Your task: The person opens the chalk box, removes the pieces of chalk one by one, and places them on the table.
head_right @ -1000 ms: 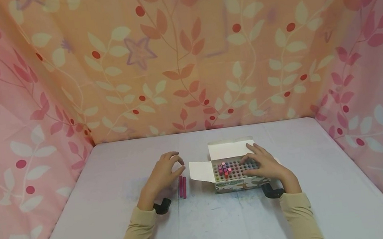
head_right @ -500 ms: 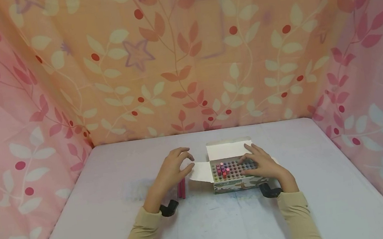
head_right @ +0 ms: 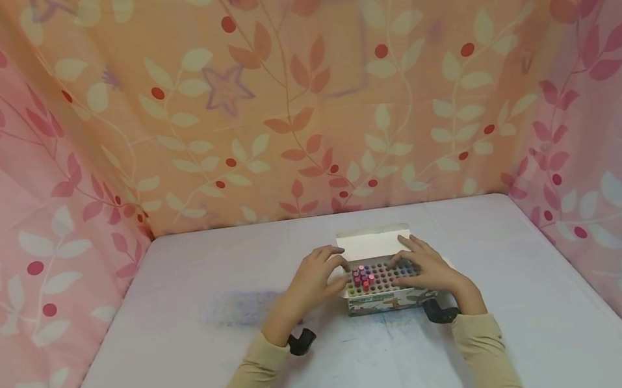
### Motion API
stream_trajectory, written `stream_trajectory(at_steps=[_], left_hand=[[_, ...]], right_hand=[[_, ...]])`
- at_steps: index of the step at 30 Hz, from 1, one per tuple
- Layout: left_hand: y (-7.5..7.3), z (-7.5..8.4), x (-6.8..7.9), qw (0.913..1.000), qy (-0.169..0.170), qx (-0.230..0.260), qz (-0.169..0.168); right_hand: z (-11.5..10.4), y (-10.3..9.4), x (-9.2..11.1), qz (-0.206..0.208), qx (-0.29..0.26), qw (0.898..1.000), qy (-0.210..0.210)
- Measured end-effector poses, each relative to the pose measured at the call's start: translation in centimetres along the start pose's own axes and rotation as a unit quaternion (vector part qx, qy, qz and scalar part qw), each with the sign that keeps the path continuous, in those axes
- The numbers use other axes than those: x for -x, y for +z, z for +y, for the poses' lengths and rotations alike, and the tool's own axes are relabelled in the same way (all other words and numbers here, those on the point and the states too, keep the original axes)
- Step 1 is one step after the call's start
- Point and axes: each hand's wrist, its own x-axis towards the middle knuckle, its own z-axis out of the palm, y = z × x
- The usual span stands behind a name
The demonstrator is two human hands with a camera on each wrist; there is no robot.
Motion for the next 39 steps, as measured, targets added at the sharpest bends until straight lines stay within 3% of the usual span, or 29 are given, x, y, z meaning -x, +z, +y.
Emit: stream_trajectory(at_steps=[6,16,34,39], left_hand=[[0.9,1.8,-0.7,0.9991,-0.003,-0.017,-0.038],[2.9,3.0,-1.4,0.9986,-0.027,-0.041,-0.020],[3.2,4.0,-2.2,0.9960,-0.067,-0.054,-0.027],[2.8,3.9,-2.4,0.9974,-0.065,-0.031,0.003]], right_hand=[[0.1,0.2,0.0,0.004,0.001,1.000,0.000],[-0.1,0.2,0.0,0.006,-0.001,1.000,-0.002],[-0.1,0.1,0.0,0.005,-0.005,1.000,0.007],[-0.3,0.0,0.0,0.003,-0.004,1.000,0.013]])
